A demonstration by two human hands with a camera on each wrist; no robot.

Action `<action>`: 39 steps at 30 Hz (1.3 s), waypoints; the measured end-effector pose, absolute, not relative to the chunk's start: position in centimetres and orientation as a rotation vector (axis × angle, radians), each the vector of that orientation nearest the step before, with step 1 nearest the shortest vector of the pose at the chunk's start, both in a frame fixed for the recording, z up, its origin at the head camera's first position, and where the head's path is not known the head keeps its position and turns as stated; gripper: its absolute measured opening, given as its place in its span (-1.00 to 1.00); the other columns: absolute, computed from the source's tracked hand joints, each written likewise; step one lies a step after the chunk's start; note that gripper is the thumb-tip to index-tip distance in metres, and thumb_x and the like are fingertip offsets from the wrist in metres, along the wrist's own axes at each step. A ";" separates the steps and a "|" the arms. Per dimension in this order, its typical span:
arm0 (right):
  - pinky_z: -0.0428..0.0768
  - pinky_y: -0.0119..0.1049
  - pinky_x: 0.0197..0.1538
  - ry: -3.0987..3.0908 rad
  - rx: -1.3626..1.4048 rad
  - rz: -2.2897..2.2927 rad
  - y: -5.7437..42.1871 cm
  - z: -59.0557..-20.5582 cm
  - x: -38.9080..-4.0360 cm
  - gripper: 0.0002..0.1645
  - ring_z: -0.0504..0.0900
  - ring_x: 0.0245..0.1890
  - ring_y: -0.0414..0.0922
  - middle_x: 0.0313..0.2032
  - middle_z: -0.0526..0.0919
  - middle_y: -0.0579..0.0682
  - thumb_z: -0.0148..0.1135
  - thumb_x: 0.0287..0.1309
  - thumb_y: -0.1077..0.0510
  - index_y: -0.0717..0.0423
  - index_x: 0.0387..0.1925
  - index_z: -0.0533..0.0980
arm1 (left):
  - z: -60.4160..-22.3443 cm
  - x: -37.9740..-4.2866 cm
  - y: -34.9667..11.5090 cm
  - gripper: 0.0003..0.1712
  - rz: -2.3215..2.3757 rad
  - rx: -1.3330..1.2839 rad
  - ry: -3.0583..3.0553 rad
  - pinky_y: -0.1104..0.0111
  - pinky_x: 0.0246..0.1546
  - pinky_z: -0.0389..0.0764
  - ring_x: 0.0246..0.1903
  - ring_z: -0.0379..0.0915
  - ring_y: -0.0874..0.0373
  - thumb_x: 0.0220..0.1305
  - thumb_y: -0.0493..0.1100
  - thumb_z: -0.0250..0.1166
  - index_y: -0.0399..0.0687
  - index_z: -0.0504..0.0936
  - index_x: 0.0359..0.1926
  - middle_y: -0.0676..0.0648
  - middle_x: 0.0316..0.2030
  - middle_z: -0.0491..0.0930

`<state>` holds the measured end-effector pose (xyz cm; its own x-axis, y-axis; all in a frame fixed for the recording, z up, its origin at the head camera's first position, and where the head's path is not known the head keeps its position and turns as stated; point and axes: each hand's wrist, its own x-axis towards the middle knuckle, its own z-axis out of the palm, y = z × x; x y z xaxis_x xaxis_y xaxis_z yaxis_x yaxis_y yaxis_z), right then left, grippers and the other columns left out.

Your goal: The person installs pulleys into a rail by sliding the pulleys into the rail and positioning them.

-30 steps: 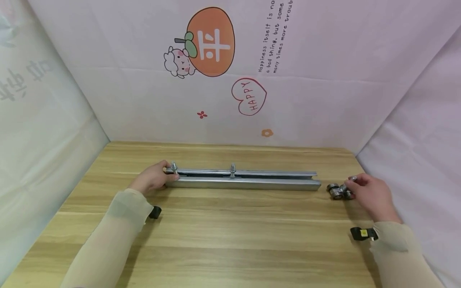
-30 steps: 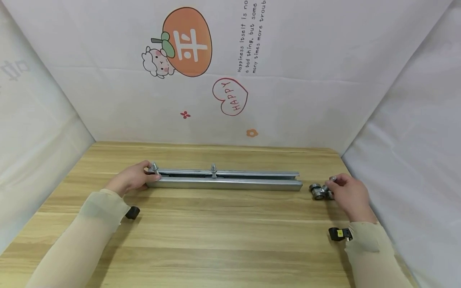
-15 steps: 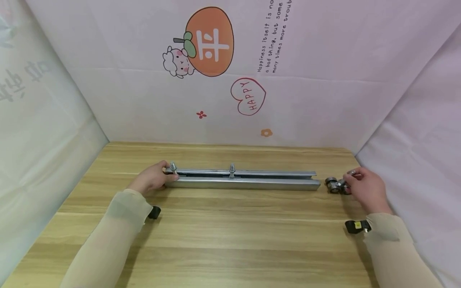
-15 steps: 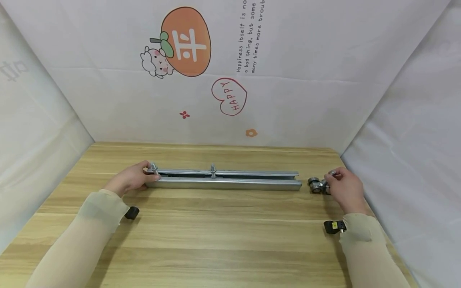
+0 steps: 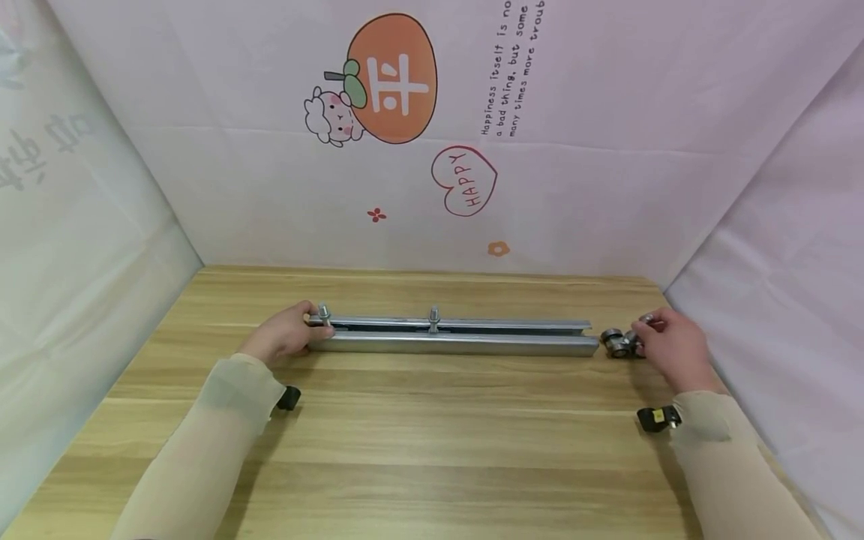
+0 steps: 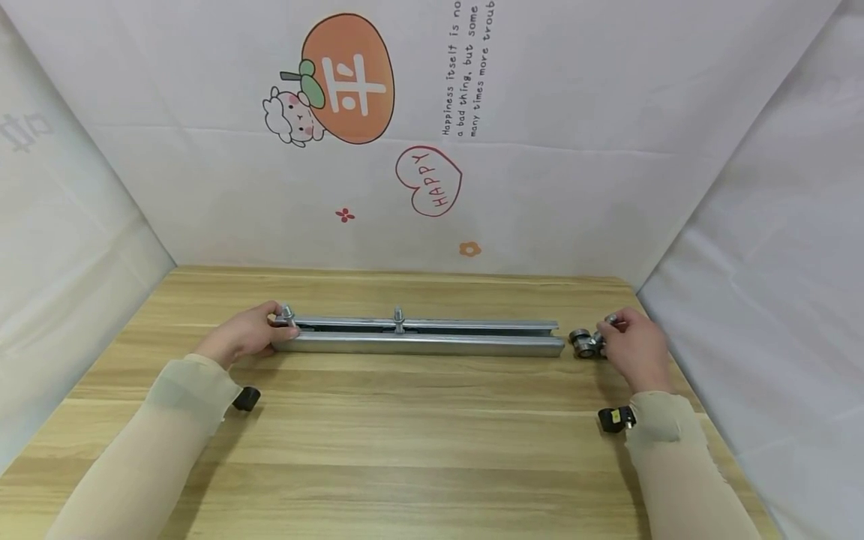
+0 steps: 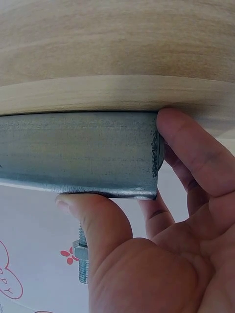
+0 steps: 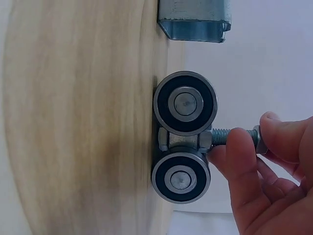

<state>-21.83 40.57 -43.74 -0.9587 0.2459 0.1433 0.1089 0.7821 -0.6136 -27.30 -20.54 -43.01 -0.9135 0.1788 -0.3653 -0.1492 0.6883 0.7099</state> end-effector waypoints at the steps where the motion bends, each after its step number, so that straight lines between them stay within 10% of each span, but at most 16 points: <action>1: 0.56 -0.27 -0.50 -2.759 -0.276 0.924 40.5 -43.7 -21.9 -0.61 0.63 -0.47 0.00 -0.23 0.56 0.26 0.07 0.30 -0.05 0.23 -0.15 0.45 | -43.0 -27.3 -20.5 -0.46 1.092 0.028 2.496 0.17 -0.14 0.50 -0.12 0.40 -0.02 0.23 0.07 0.25 -0.11 0.29 0.07 -0.20 -0.09 0.45; 39: 0.58 -0.20 -0.47 -2.812 -0.155 1.041 36.5 -43.3 -22.7 -0.61 0.57 -0.37 0.05 -0.25 0.60 0.19 0.10 0.27 -0.12 0.15 -0.24 0.47 | -42.5 -27.0 -20.2 -0.46 1.090 0.021 2.475 0.16 -0.16 0.50 -0.18 0.37 0.00 0.26 0.05 0.23 -0.14 0.27 0.09 -0.20 -0.11 0.44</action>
<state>-22.71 36.45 -43.33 -0.9851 0.1439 0.0938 0.0481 0.7553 -0.6536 -26.99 -20.19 -42.45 -0.9060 0.1839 -0.3812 -0.1569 0.6904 0.7062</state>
